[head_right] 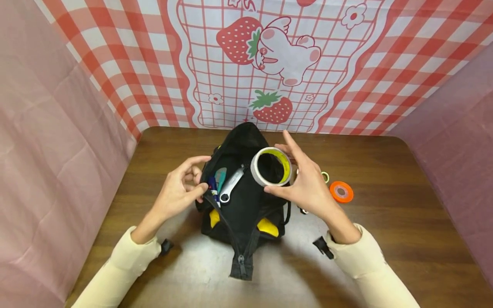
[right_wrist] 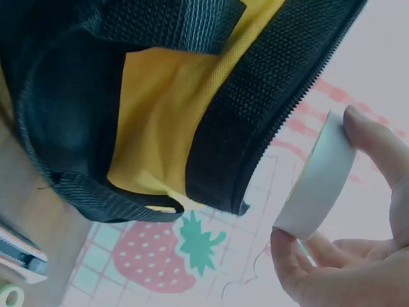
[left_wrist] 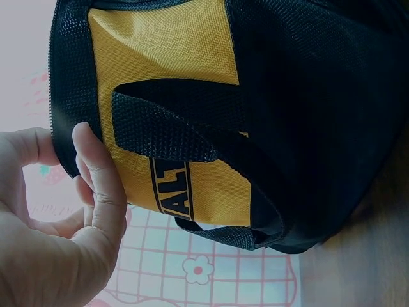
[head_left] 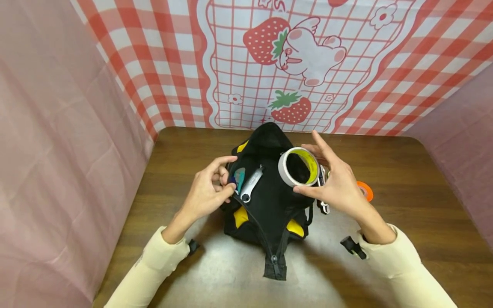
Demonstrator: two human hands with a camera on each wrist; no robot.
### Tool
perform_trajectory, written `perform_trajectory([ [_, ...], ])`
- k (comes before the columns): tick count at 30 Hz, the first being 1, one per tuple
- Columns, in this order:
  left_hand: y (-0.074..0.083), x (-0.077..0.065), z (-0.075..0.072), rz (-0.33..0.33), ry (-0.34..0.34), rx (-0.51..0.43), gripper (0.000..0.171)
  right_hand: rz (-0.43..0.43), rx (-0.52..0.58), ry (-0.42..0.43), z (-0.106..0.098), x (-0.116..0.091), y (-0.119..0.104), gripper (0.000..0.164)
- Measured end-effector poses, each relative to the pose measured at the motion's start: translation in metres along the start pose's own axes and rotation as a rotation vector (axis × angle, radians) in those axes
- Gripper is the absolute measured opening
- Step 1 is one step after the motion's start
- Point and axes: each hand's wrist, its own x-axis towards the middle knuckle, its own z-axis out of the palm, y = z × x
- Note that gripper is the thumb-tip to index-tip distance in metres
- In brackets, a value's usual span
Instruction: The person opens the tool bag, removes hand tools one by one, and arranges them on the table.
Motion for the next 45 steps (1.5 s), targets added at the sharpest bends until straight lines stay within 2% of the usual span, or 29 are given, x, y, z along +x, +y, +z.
perform_trajectory([
  [5, 0.001, 0.001, 0.001, 0.004, 0.003, -0.003, 0.064, 0.027, -0.009, 0.056, -0.014, -0.014, 0.01, 0.141],
  [13, 0.002, 0.0, 0.002, -0.004, 0.001, 0.001, 0.064, 0.111, -0.04, 0.134, -0.031, -0.039, 0.037, 0.14],
  [20, 0.001, -0.001, 0.002, -0.007, -0.001, 0.006, 0.064, 0.228, -0.081, 0.158, -0.043, -0.057, 0.056, 0.139],
  [25, 0.001, -0.001, 0.002, -0.004, 0.002, 0.005, 0.064, 0.241, -0.121, 0.195, -0.053, -0.066, 0.07, 0.139],
  [29, 0.001, -0.001, 0.002, 0.0, 0.003, 0.0, 0.064, 0.279, -0.175, 0.203, -0.064, -0.073, 0.087, 0.137],
  [36, 0.0, 0.0, 0.002, 0.003, 0.004, -0.005, 0.064, 0.42, -0.258, 0.194, -0.086, -0.09, 0.125, 0.134],
  [45, 0.0, 0.0, 0.002, -0.001, 0.002, -0.003, 0.064, 0.512, -0.302, 0.21, -0.106, -0.112, 0.155, 0.129],
])
